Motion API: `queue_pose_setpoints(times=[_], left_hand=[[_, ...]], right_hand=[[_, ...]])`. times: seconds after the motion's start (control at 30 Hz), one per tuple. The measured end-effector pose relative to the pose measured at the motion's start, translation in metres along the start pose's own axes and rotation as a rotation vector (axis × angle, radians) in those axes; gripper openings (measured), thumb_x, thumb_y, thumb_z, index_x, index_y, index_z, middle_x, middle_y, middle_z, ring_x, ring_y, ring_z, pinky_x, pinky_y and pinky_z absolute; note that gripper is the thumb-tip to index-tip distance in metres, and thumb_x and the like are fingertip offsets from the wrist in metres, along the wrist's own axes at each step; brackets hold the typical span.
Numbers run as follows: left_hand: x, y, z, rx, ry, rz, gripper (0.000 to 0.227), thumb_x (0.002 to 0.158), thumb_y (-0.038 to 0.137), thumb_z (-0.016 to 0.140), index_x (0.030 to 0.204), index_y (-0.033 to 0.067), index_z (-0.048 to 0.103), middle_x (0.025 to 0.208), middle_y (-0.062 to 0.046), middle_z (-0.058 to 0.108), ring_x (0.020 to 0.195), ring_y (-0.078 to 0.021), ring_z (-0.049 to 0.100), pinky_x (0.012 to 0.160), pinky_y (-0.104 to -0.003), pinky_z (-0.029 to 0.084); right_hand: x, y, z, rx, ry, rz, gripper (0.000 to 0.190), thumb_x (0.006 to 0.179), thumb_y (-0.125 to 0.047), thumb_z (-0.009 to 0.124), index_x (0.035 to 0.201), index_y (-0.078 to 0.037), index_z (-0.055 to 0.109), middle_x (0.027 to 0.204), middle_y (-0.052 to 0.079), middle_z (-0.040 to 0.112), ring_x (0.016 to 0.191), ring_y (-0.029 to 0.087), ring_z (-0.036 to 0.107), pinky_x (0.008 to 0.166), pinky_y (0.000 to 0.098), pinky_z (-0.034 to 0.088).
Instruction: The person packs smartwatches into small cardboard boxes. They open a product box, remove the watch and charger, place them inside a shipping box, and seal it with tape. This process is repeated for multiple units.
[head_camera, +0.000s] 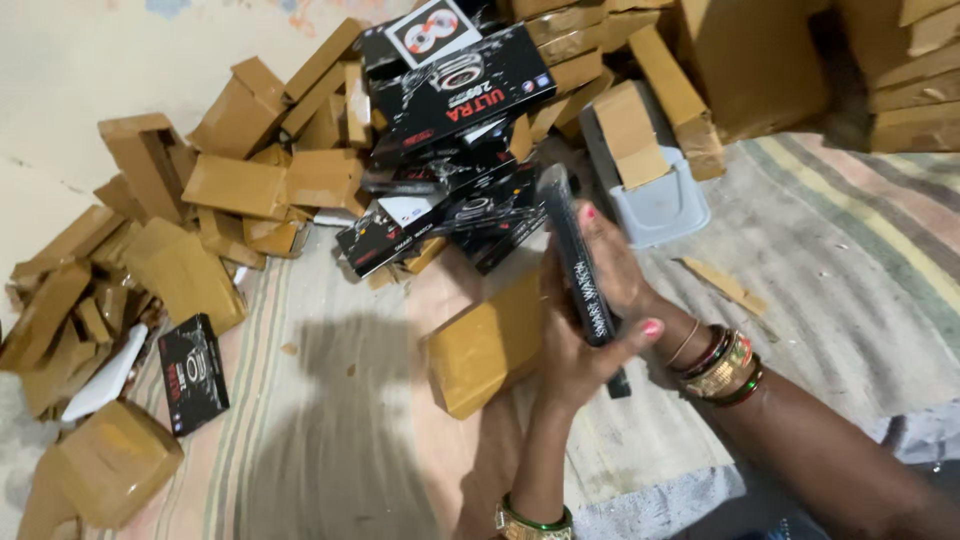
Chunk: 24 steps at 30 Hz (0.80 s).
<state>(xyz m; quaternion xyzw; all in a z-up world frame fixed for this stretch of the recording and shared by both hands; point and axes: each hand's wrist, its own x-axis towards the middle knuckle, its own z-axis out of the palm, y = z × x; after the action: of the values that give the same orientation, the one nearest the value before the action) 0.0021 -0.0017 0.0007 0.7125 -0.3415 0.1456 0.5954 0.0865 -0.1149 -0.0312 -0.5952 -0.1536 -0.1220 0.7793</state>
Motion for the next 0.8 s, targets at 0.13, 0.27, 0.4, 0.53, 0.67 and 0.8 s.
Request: queue_pose_setpoints(times=[0.13,0.27,0.4,0.53,0.67,0.8], left_hand=[[0.008,0.017,-0.009,-0.289,-0.005,-0.270,0.123,0.072,0.023,0.086,0.171,0.0037,0.015,0.137,-0.032,0.048,0.120,-0.0445,0.055,0.106,-0.048,0.046],[0.013,0.045,-0.020,0.635,-0.101,-0.076,0.125,0.063,0.029,0.092,0.166,0.0098,0.024,0.157,-0.026,0.051,0.141,-0.0492,0.042,0.115,-0.054,0.037],[0.021,0.057,-0.021,0.754,-0.266,-0.135,0.135,0.054,0.054,0.097,0.162,0.0172,0.025,0.152,-0.028,0.046,0.135,-0.0456,0.048,0.108,-0.058,0.037],[0.037,0.042,-0.046,0.674,-0.186,-0.083,0.116,0.060,0.062,0.093,0.152,0.0140,0.039,0.151,-0.019,0.056,0.139,-0.0400,0.053,0.115,-0.052,0.042],[0.052,-0.001,-0.069,0.885,-0.389,-0.455,0.100,0.055,0.047,0.088,0.140,0.0139,0.048,0.139,-0.016,0.059,0.132,-0.0356,0.052,0.112,-0.052,0.037],[0.044,-0.031,-0.061,0.892,-0.444,-0.336,0.116,0.051,0.062,0.090,0.144,0.0085,0.045,0.143,-0.023,0.051,0.136,-0.0384,0.044,0.113,-0.055,0.030]], right_hand=[[-0.016,-0.028,0.001,-0.169,0.061,-0.185,0.066,0.108,-0.062,0.036,0.130,-0.003,0.054,0.118,0.006,0.056,0.111,0.018,0.055,0.099,0.0317,0.047],[-0.046,-0.074,-0.029,0.247,-0.118,-0.226,0.070,0.102,-0.067,0.037,0.146,-0.013,0.042,0.142,-0.005,0.051,0.128,0.010,0.052,0.103,0.0253,0.046],[-0.061,-0.090,-0.060,-0.136,0.226,-0.072,0.068,0.095,-0.015,0.071,0.156,-0.009,0.044,0.108,0.013,0.059,0.086,0.014,0.055,0.073,0.0266,0.046],[-0.070,-0.081,-0.087,0.044,0.535,-0.082,0.049,0.097,-0.001,0.068,0.144,-0.006,0.054,0.096,0.012,0.065,0.072,0.012,0.061,0.063,0.0255,0.051],[-0.076,-0.057,-0.109,0.405,0.715,-0.251,0.018,0.108,-0.001,0.059,0.127,-0.002,0.056,0.102,0.008,0.067,0.080,0.012,0.067,0.068,0.0280,0.058],[-0.063,-0.035,-0.123,0.539,0.837,-0.380,0.017,0.107,0.000,0.055,0.124,-0.004,0.054,0.102,0.006,0.064,0.084,0.011,0.065,0.077,0.0265,0.059]])
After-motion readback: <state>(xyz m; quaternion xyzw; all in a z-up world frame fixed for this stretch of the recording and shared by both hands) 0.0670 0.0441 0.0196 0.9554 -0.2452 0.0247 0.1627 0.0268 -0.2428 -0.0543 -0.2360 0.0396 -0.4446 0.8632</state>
